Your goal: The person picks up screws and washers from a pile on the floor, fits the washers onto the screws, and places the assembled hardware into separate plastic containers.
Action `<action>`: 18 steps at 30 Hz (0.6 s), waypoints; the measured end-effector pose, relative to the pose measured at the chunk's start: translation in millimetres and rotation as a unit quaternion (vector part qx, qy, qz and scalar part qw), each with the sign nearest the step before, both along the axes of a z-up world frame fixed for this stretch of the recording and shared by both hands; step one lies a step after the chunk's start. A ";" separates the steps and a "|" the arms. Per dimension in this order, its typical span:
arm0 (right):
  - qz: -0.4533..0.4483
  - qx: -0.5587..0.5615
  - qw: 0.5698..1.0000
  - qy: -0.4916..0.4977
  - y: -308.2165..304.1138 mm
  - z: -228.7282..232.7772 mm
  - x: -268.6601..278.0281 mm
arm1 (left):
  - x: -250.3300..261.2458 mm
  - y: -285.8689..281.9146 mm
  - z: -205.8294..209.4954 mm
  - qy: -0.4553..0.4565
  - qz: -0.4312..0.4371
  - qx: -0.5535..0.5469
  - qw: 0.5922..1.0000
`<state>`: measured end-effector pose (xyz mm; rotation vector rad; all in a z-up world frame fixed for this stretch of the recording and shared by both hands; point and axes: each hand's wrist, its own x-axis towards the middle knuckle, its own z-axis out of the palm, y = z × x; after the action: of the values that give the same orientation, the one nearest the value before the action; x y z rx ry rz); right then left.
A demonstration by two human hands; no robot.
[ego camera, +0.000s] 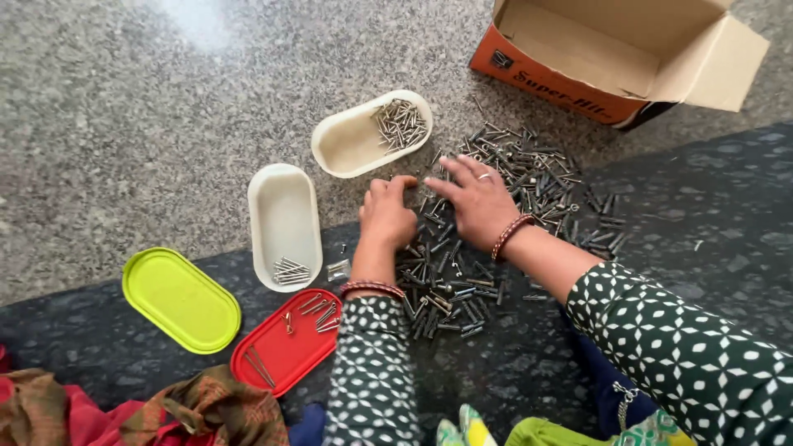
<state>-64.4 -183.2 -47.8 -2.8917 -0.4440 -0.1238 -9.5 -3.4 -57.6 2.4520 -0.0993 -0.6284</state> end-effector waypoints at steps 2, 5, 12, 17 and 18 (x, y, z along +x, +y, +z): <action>0.017 -0.024 1.000 0.001 -2.4 -3.5 2.3 | 1.6 5.9 -6.8 0.012 -0.013 -0.010 1.000; 0.028 -0.012 1.000 0.004 -9.1 -0.3 -6.1 | 9.4 7.8 -8.1 0.026 -0.016 -0.016 0.999; -0.027 0.040 0.997 -0.068 -17.0 -1.1 -30.3 | 22.4 3.8 -0.1 0.056 -0.019 -0.004 0.998; -0.052 0.079 0.993 -0.074 -11.6 -1.9 -35.8 | 16.8 -2.2 6.0 0.037 -0.019 0.053 0.998; -0.060 0.082 0.992 -0.069 -11.1 -1.8 -38.9 | 15.4 -1.6 5.9 0.022 -0.021 0.046 0.998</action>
<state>-103.3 -194.3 -49.7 -2.7564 -0.2672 -0.3644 5.9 -5.0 -51.7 2.5293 -0.1052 -0.7197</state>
